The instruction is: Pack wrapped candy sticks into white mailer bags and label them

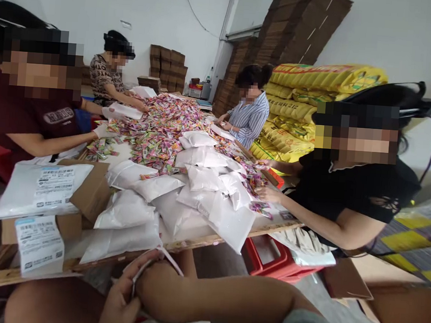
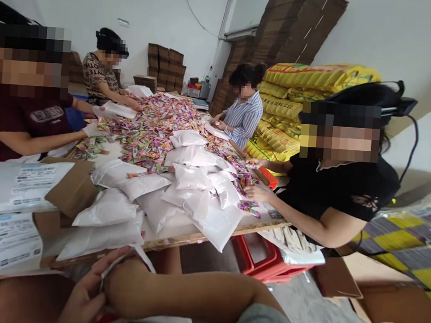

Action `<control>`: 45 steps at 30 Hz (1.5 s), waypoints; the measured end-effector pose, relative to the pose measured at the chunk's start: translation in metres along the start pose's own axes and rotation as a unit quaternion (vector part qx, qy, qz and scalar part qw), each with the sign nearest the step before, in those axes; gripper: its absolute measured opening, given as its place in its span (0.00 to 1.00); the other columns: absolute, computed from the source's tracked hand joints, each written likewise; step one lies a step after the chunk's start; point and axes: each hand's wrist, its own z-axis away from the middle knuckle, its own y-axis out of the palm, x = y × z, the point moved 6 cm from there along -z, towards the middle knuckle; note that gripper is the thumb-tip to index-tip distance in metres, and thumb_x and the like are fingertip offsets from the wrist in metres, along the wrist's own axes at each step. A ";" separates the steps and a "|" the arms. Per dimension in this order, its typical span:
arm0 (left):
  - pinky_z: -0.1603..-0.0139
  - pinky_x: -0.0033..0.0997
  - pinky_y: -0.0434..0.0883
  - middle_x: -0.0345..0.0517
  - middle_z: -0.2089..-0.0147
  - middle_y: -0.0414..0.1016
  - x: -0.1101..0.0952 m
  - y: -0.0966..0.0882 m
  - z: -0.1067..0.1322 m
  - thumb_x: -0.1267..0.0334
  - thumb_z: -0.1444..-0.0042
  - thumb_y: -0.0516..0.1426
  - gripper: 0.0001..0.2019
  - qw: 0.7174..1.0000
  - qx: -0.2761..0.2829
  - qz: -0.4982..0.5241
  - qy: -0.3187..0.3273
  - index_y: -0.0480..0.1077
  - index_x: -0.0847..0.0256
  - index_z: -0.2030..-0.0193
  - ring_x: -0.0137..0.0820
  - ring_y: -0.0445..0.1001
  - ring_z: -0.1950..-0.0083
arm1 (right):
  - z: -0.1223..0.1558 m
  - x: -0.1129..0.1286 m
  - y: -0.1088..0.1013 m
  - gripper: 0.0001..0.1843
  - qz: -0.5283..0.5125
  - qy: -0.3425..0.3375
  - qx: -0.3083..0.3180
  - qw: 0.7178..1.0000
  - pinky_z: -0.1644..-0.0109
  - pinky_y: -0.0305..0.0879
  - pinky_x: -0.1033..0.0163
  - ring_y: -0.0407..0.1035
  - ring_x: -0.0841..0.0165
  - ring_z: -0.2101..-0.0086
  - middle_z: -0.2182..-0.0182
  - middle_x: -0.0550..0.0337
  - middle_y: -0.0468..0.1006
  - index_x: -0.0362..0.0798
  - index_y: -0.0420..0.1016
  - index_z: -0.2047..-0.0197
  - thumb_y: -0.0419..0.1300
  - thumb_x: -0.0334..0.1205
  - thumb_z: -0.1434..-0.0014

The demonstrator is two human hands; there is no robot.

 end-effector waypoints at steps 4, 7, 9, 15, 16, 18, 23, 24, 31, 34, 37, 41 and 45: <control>0.34 0.46 0.59 0.44 0.37 0.69 0.005 0.000 0.006 0.66 0.52 0.62 0.29 0.996 -0.005 0.082 -0.036 0.67 0.52 0.41 0.46 0.61 0.34 | 0.025 0.024 -0.023 0.08 0.013 -0.083 -0.015 0.996 0.52 0.67 0.59 0.74 0.61 0.62 0.65 0.52 0.81 0.42 0.77 0.66 0.60 0.39 0.44; 0.38 0.41 0.66 0.44 0.38 0.71 0.009 -0.016 0.010 0.62 0.52 0.64 0.30 0.992 -0.030 0.108 -0.053 0.66 0.52 0.41 0.46 0.63 0.35 | 0.058 0.005 -0.066 0.14 -0.082 -0.038 -0.184 0.979 0.45 0.63 0.63 0.70 0.67 0.52 0.56 0.56 0.79 0.47 0.73 0.51 0.55 0.38 0.40; 0.41 0.35 0.68 0.42 0.40 0.73 0.014 -0.023 0.013 0.64 0.53 0.64 0.30 0.986 -0.041 0.143 -0.072 0.66 0.51 0.41 0.43 0.64 0.36 | 0.091 -0.037 -0.069 0.17 -0.098 0.096 -0.300 0.944 0.43 0.61 0.60 0.67 0.67 0.49 0.51 0.55 0.76 0.51 0.69 0.46 0.53 0.35 0.39; 0.35 0.33 0.58 0.37 0.45 0.78 0.007 -0.022 0.015 0.66 0.54 0.63 0.23 0.981 -0.089 0.156 -0.069 0.73 0.51 0.48 0.38 0.66 0.36 | 0.211 -0.189 0.035 0.28 0.065 0.486 -0.164 0.856 0.36 0.48 0.43 0.59 0.56 0.40 0.40 0.51 0.68 0.53 0.69 0.41 0.53 0.28 0.46; 0.34 0.35 0.57 0.37 0.45 0.78 0.005 -0.021 0.014 0.66 0.54 0.63 0.22 0.983 -0.091 0.150 -0.061 0.74 0.51 0.49 0.39 0.65 0.36 | 0.229 -0.204 0.043 0.27 0.091 0.502 -0.145 0.848 0.35 0.46 0.43 0.62 0.58 0.41 0.43 0.53 0.71 0.54 0.72 0.45 0.49 0.26 0.44; 0.34 0.34 0.57 0.36 0.43 0.76 0.006 -0.021 0.011 0.66 0.54 0.63 0.21 0.985 -0.092 0.136 -0.048 0.75 0.51 0.50 0.39 0.63 0.35 | 0.262 -0.225 0.046 0.26 0.137 0.544 -0.131 0.817 0.34 0.41 0.41 0.64 0.59 0.43 0.46 0.52 0.74 0.53 0.76 0.49 0.46 0.25 0.43; 0.47 0.28 0.72 0.40 0.43 0.77 0.018 -0.012 0.011 0.64 0.56 0.66 0.25 0.985 -0.047 0.139 -0.089 0.73 0.50 0.47 0.41 0.71 0.41 | 0.269 -0.208 0.039 0.38 0.133 0.611 -0.111 0.773 0.35 0.31 0.31 0.46 0.47 0.34 0.35 0.40 0.57 0.43 0.60 0.36 0.57 0.27 0.53; 0.50 0.27 0.73 0.41 0.45 0.78 0.016 -0.010 0.012 0.63 0.56 0.66 0.26 0.982 -0.055 0.151 -0.097 0.73 0.51 0.47 0.41 0.73 0.44 | 0.253 -0.188 0.034 0.40 0.114 0.574 -0.152 0.796 0.35 0.33 0.32 0.44 0.48 0.34 0.34 0.41 0.55 0.43 0.57 0.34 0.59 0.30 0.51; 0.48 0.39 0.72 0.46 0.44 0.76 -0.016 0.000 0.018 0.59 0.51 0.64 0.28 0.994 -0.021 0.096 -0.057 0.68 0.50 0.42 0.42 0.76 0.50 | 0.132 -0.029 -0.014 0.24 -0.181 0.152 -0.294 0.926 0.50 0.66 0.59 0.68 0.61 0.50 0.49 0.50 0.73 0.51 0.63 0.44 0.58 0.49 0.41; 0.32 0.47 0.54 0.43 0.36 0.68 -0.021 -0.013 0.022 0.60 0.48 0.60 0.24 0.999 -0.032 -0.035 0.026 0.69 0.48 0.43 0.45 0.64 0.36 | 0.105 -0.023 -0.017 0.06 -0.166 0.172 -0.289 0.927 0.65 0.61 0.63 0.67 0.67 0.69 0.71 0.60 0.73 0.49 0.65 0.68 0.54 0.39 0.38; 0.30 0.48 0.48 0.40 0.35 0.67 -0.018 -0.029 0.032 0.61 0.45 0.57 0.21 0.987 -0.067 -0.126 0.076 0.69 0.46 0.43 0.43 0.58 0.32 | 0.083 -0.022 -0.005 0.10 -0.149 0.151 -0.277 0.937 0.64 0.58 0.63 0.65 0.67 0.69 0.73 0.61 0.70 0.49 0.60 0.73 0.53 0.35 0.39; 0.32 0.47 0.55 0.45 0.36 0.68 -0.010 -0.044 0.049 0.58 0.41 0.53 0.20 0.967 -0.081 -0.230 0.074 0.68 0.50 0.41 0.41 0.61 0.34 | 0.068 -0.017 0.015 0.12 -0.162 0.111 -0.280 0.940 0.63 0.58 0.63 0.63 0.68 0.70 0.76 0.62 0.68 0.48 0.60 0.75 0.52 0.35 0.39; 0.30 0.44 0.51 0.44 0.33 0.64 -0.012 -0.054 0.064 0.55 0.38 0.49 0.21 0.952 -0.067 -0.294 0.051 0.65 0.49 0.38 0.37 0.56 0.31 | 0.068 -0.016 0.026 0.11 -0.194 0.098 -0.279 0.935 0.65 0.58 0.63 0.63 0.68 0.71 0.76 0.61 0.69 0.48 0.65 0.73 0.51 0.31 0.40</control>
